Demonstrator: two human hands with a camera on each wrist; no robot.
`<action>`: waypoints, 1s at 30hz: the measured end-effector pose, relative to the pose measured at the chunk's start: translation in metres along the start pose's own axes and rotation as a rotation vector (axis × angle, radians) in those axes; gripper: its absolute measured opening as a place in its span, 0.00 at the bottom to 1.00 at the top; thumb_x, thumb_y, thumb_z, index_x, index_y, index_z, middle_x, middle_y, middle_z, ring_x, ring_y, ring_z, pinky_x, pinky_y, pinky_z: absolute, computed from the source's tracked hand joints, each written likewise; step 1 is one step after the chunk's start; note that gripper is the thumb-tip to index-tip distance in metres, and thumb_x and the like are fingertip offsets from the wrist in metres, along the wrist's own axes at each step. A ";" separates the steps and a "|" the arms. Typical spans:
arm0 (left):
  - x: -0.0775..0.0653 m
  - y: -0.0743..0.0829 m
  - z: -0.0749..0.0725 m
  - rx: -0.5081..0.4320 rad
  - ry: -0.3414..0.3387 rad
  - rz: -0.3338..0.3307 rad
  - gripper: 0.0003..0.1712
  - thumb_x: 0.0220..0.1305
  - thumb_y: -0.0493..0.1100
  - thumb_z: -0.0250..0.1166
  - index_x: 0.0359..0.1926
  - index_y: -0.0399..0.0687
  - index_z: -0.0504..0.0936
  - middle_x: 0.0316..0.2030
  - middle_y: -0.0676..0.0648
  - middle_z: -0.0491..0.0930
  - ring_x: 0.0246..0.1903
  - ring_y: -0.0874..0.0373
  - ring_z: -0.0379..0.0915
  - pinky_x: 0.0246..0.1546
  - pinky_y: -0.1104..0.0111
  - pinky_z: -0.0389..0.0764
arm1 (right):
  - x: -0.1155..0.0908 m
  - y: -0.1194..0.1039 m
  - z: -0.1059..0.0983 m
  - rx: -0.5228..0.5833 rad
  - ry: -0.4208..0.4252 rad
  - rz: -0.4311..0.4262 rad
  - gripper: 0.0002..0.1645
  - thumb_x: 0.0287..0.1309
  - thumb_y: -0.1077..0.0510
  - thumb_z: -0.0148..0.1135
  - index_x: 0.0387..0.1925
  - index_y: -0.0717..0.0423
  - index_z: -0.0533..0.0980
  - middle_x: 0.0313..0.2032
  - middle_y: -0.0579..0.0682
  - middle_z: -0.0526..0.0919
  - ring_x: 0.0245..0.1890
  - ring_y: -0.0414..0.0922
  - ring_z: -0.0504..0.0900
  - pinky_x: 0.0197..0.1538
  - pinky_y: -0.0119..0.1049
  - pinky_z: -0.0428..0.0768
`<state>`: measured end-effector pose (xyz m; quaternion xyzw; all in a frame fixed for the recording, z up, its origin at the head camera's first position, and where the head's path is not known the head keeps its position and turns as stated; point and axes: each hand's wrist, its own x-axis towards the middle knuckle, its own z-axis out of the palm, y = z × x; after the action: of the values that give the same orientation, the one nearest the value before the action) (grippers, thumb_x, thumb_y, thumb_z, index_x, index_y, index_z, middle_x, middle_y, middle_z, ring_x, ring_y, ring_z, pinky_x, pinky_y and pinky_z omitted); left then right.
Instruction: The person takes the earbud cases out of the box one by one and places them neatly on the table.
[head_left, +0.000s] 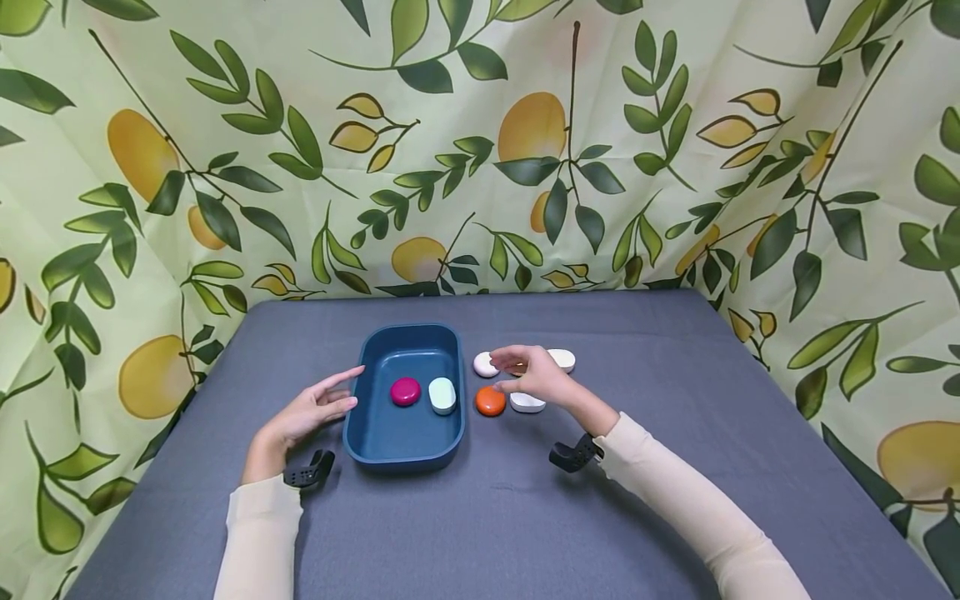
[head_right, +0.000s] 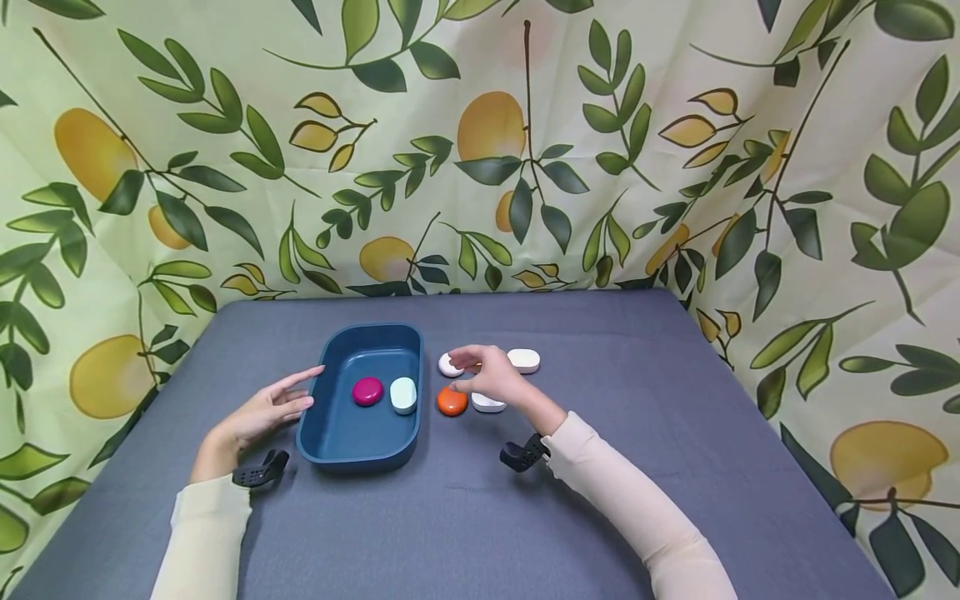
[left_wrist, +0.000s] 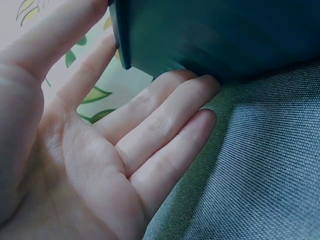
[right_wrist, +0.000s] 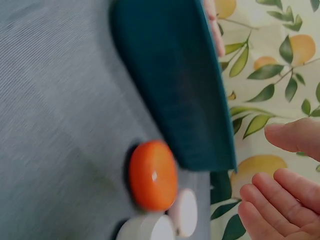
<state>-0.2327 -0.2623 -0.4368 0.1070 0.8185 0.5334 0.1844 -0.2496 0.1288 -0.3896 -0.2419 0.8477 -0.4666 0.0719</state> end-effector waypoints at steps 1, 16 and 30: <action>0.000 0.000 0.000 0.000 -0.001 -0.004 0.39 0.69 0.51 0.58 0.75 0.49 0.53 0.69 0.28 0.60 0.67 0.35 0.64 0.64 0.49 0.72 | 0.002 -0.002 0.001 0.010 -0.008 -0.002 0.31 0.50 0.66 0.69 0.56 0.72 0.72 0.53 0.68 0.80 0.54 0.63 0.79 0.62 0.52 0.76; 0.000 0.001 -0.001 0.001 0.001 -0.006 0.39 0.69 0.50 0.58 0.75 0.49 0.53 0.70 0.28 0.59 0.68 0.34 0.61 0.64 0.49 0.72 | 0.034 -0.032 0.033 0.071 -0.076 -0.032 0.31 0.52 0.64 0.68 0.58 0.70 0.72 0.54 0.67 0.80 0.56 0.61 0.79 0.63 0.46 0.78; 0.000 0.001 -0.001 -0.014 -0.005 0.022 0.39 0.69 0.49 0.59 0.75 0.48 0.53 0.70 0.28 0.59 0.68 0.33 0.61 0.63 0.50 0.74 | 0.070 -0.055 0.066 0.130 -0.112 -0.038 0.30 0.54 0.64 0.68 0.58 0.68 0.72 0.55 0.67 0.80 0.57 0.61 0.78 0.63 0.42 0.78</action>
<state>-0.2333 -0.2630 -0.4356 0.1160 0.8131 0.5410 0.1811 -0.2689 0.0207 -0.3738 -0.2784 0.8056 -0.5076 0.1258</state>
